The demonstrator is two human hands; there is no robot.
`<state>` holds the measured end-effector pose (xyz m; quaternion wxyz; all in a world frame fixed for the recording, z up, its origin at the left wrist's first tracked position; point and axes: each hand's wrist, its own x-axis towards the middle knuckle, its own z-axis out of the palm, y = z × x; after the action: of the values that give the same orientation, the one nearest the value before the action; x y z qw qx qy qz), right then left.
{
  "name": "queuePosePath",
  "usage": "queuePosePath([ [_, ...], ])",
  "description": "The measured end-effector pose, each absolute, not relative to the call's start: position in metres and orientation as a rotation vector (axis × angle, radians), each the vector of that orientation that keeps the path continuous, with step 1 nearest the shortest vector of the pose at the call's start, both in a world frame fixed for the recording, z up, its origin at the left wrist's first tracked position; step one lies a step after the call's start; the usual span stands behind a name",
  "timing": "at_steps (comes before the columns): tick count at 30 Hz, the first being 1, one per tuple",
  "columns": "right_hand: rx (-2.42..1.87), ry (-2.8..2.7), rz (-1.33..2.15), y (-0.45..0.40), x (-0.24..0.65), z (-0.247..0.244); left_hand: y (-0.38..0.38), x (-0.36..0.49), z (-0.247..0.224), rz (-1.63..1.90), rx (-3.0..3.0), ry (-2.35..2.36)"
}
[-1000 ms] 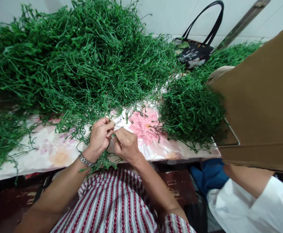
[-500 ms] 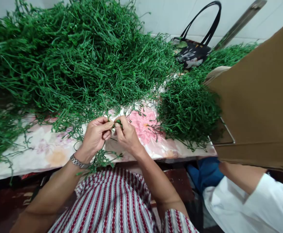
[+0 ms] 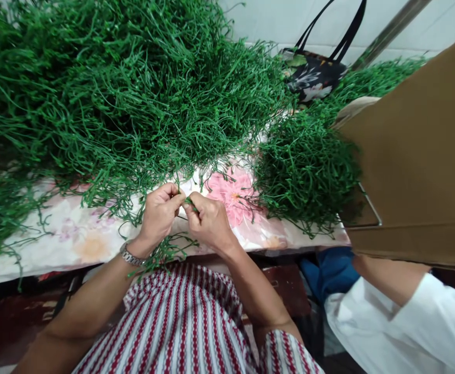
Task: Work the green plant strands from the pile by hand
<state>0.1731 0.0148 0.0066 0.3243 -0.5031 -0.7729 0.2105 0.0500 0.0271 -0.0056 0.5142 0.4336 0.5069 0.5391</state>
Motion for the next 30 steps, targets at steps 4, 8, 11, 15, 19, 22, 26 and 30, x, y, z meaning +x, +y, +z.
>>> queuePosePath([
  [4,-1.395,-2.043,0.351,0.005,0.172,0.01,0.025,0.052,0.002,1.249,1.284,1.273],
  [8,-1.372,-2.124,0.12,0.004,0.177,0.01,0.024,0.051,0.005,1.196,1.466,1.328],
  [11,-1.292,-2.219,-0.063,0.011,0.183,0.011,0.025,0.049,0.004,1.131,1.521,1.333],
  [15,-1.165,-2.46,-0.08,0.025,0.192,0.01,0.024,0.043,0.005,0.945,1.533,1.336],
  [19,-1.129,-2.502,-0.135,0.034,0.212,0.013,0.009,0.032,0.014,0.886,1.577,1.344],
  [22,-1.338,-2.125,-0.28,0.033,0.233,0.03,-0.002,0.024,0.02,0.921,1.5,1.327],
  [26,-1.3,-2.088,-0.435,0.033,0.259,0.062,0.002,0.022,0.016,1.112,1.264,1.227],
  [30,-1.612,-1.737,-0.929,0.063,0.307,0.08,0.013,0.019,0.012,1.253,0.962,1.062],
])
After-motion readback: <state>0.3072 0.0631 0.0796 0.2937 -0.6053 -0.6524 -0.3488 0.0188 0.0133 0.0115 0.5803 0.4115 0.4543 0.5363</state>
